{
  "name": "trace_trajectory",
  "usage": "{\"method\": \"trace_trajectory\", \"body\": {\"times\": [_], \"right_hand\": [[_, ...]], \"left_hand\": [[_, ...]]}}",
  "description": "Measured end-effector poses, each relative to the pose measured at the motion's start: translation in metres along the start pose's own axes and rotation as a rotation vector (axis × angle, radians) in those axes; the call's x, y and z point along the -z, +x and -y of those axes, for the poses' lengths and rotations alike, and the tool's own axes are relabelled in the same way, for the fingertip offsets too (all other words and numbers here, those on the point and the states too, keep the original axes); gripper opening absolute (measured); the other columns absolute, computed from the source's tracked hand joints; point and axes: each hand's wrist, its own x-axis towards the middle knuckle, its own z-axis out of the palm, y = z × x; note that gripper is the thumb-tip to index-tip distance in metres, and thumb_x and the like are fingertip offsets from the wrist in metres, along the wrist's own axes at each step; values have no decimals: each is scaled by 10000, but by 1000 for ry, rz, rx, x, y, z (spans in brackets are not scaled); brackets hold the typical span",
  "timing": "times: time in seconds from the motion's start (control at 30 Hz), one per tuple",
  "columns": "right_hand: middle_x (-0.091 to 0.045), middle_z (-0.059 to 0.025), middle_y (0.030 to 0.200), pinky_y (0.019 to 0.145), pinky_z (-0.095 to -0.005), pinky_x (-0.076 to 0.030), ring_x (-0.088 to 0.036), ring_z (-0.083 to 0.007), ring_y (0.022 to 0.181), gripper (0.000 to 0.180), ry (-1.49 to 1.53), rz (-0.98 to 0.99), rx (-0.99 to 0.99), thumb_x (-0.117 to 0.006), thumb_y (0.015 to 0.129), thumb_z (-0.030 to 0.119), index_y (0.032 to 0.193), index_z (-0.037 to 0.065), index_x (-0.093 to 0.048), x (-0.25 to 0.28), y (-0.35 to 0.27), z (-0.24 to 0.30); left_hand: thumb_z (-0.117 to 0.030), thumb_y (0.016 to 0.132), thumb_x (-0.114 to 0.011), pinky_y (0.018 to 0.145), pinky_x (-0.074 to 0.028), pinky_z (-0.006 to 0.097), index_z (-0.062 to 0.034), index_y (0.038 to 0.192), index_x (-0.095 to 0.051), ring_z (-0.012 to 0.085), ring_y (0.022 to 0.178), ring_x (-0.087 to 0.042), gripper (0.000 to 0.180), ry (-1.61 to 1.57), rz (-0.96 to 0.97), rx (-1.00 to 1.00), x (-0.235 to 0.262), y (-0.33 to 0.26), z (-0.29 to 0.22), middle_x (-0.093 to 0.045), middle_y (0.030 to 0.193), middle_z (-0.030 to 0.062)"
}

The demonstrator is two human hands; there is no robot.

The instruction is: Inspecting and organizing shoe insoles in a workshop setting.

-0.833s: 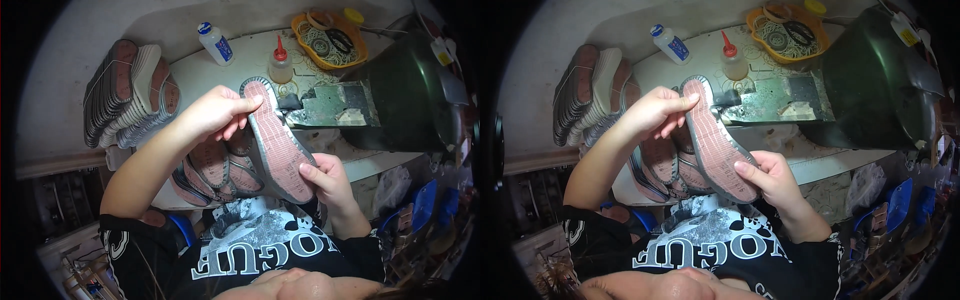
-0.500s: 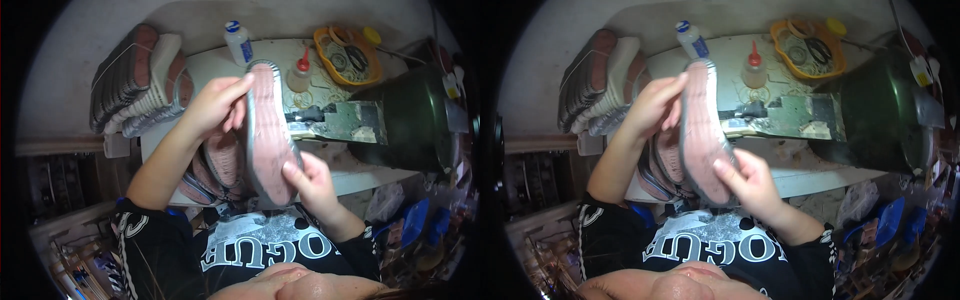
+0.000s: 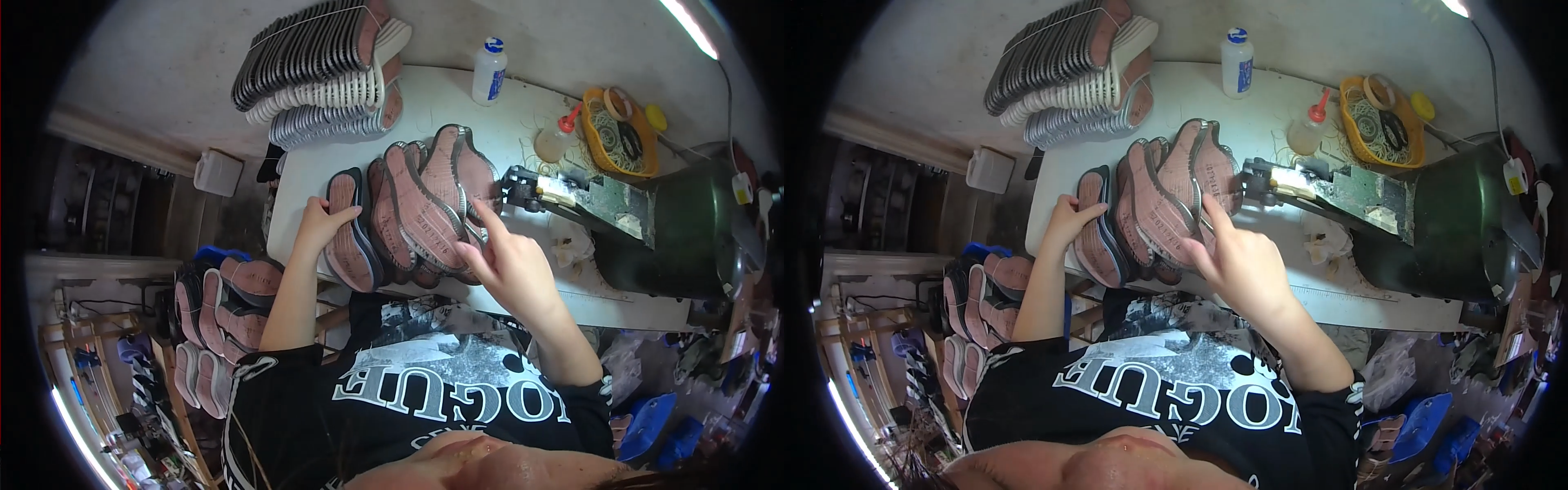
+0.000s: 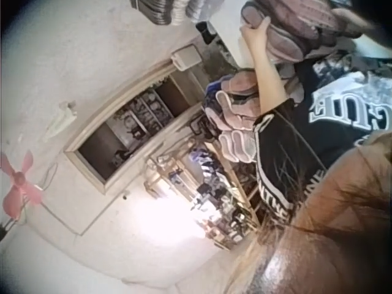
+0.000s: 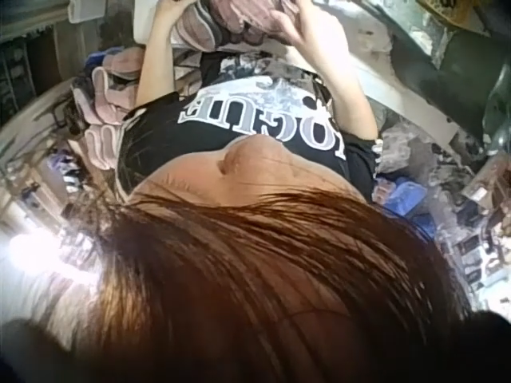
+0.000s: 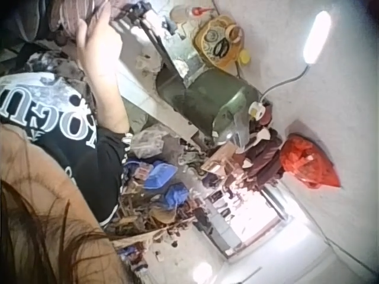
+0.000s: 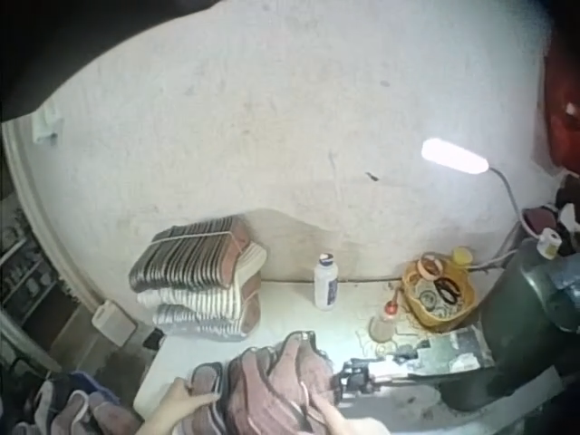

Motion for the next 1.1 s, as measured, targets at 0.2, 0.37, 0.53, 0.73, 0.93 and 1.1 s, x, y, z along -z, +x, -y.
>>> {"method": "trace_trajectory", "body": {"times": [0.2, 0.37, 0.53, 0.73, 0.93, 1.1], "right_hand": [[-601, -74, 626, 515, -279, -426, -551, -157, 515, 393, 502, 87, -191, -659, 854, 221, 1175, 9, -576, -6, -44, -8], [-641, -125, 1018, 829, -322, -475, -604, -172, 936, 382, 588, 108, 143, -583, 906, 235, 1216, 12, -578, 0, -40, -3], [-569, -118, 1100, 870, -327, -460, -563, -212, 1002, 769, 1642, 339, 24, -490, 859, 633, 1146, -75, -580, -13, -22, 0], [-646, -22, 947, 650, -215, -480, -580, -82, 812, 510, 1454, 271, -42, -717, 810, 419, 1092, 6, -617, -13, -21, -38], [-634, 15, 718, 544, -195, -423, -530, -39, 631, 300, 1130, 369, -239, -680, 866, 316, 855, 17, -700, 27, -22, -33], [-584, 25, 614, 525, -222, -404, -464, -13, 595, 271, 875, 73, -174, -671, 876, 254, 798, -3, -712, 20, -28, -21]], "left_hand": [[-351, 625, -839, 846, -468, 367, 102, 1248, -359, 353, 978, -601, 908, 279, -386, -321, 18, -12, -36, -587, 1050, 275], [-208, 703, -813, 855, -482, 316, 53, 1214, -476, 204, 975, -612, 665, -577, 284, -390, 25, -77, -133, -616, 1092, 153], [-125, 768, -771, 832, -490, 272, 23, 1165, -523, 120, 932, -602, 491, -820, 737, -462, -30, -110, -200, -637, 1022, 73], [-97, 772, -762, 819, -489, 262, 26, 1128, -551, 108, 897, -603, 432, -687, 749, -594, -70, -118, -212, -644, 1015, 61], [-80, 777, -745, 828, -485, 266, 25, 1136, -543, 117, 919, -600, 425, -637, 675, -599, -85, -116, -211, -638, 1038, 71], [-85, 705, -799, 847, -482, 274, 7, 1227, -452, 130, 964, -593, 633, -681, 654, -627, -78, -120, -219, -605, 1083, 82]]}}
